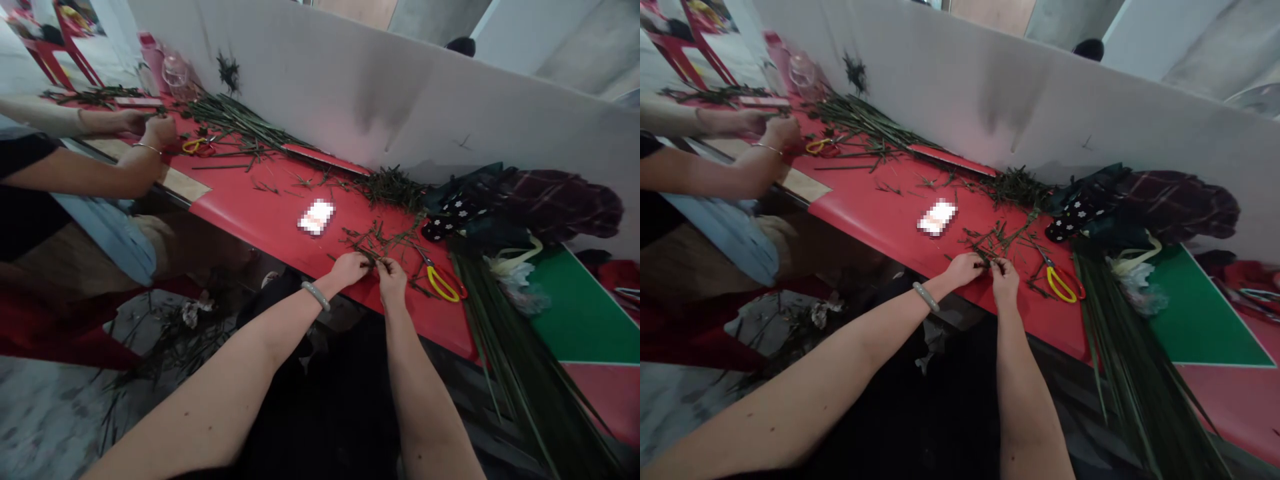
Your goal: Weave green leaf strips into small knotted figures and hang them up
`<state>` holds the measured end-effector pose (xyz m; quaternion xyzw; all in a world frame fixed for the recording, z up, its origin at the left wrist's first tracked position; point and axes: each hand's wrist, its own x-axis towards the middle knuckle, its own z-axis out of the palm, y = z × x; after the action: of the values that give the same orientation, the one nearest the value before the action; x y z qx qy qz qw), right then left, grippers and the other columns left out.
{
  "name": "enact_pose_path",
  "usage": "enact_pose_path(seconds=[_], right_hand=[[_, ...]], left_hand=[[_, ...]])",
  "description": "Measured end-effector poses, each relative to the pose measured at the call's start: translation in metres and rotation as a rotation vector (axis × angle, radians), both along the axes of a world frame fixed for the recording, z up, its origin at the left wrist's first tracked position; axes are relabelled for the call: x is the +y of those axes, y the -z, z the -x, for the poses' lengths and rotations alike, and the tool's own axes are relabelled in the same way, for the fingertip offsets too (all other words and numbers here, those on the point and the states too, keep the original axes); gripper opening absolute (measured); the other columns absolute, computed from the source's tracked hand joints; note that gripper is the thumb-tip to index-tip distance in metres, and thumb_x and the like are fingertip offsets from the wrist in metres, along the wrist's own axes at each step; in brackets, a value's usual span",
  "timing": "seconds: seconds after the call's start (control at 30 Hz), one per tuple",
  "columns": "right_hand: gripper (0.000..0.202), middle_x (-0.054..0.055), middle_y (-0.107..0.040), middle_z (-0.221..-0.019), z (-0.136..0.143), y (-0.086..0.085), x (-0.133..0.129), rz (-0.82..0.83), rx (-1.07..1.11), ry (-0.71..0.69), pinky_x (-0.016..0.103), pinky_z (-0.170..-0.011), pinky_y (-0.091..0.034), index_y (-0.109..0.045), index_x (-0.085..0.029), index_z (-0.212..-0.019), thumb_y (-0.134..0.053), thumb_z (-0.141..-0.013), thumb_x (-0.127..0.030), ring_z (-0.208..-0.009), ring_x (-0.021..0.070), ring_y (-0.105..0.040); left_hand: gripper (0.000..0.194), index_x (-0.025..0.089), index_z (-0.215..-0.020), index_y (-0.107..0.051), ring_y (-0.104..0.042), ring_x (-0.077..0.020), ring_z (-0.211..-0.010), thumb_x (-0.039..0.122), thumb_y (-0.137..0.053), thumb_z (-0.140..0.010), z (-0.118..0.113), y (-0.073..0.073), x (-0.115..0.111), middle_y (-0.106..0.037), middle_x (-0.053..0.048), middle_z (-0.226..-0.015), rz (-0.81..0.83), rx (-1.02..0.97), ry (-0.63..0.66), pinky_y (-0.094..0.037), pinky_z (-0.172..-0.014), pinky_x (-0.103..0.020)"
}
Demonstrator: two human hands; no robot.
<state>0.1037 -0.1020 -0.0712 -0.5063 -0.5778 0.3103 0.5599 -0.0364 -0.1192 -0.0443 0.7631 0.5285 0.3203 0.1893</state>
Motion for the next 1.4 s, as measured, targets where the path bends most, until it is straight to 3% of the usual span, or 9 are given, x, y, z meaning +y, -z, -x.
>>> enact_pose_path(seconds=[0.33,1.17,1.4], right_hand=[[0.026,0.003,-0.064,-0.080,0.003,-0.009,-0.007,-0.004,-0.106,-0.024,0.031,-0.077,-0.046,-0.060,-0.015,-0.084,-0.052,-0.071,-0.036,-0.074,0.0139,-0.057],[0.024,0.001,-0.060,-0.077,0.001,-0.004,-0.005,-0.011,0.042,-0.008,0.029,-0.072,-0.047,-0.057,-0.016,-0.086,-0.052,-0.072,-0.034,-0.067,0.0098,-0.055],[0.025,0.008,-0.058,-0.097,0.000,-0.013,-0.011,-0.150,-0.090,0.107,0.034,-0.085,-0.045,-0.059,-0.016,-0.089,-0.053,-0.074,-0.035,-0.092,0.0156,-0.055]], left_hand=[[0.023,0.016,-0.089,-0.067,-0.060,-0.0149,-0.075,0.017,-0.047,-0.078,0.000,-0.002,-0.002,-0.068,-0.006,-0.086,0.027,-0.122,-0.052,-0.045,-0.070,-0.024],[0.021,0.015,-0.086,-0.067,-0.058,-0.0144,-0.073,0.018,-0.048,-0.079,-0.001,0.001,-0.001,-0.067,-0.007,-0.083,0.001,-0.168,-0.079,-0.043,-0.068,-0.024],[0.022,0.015,-0.089,-0.068,-0.059,-0.0150,-0.077,0.020,-0.048,-0.079,0.000,0.001,-0.001,-0.068,-0.007,-0.086,-0.019,-0.159,-0.065,-0.045,-0.070,-0.025]])
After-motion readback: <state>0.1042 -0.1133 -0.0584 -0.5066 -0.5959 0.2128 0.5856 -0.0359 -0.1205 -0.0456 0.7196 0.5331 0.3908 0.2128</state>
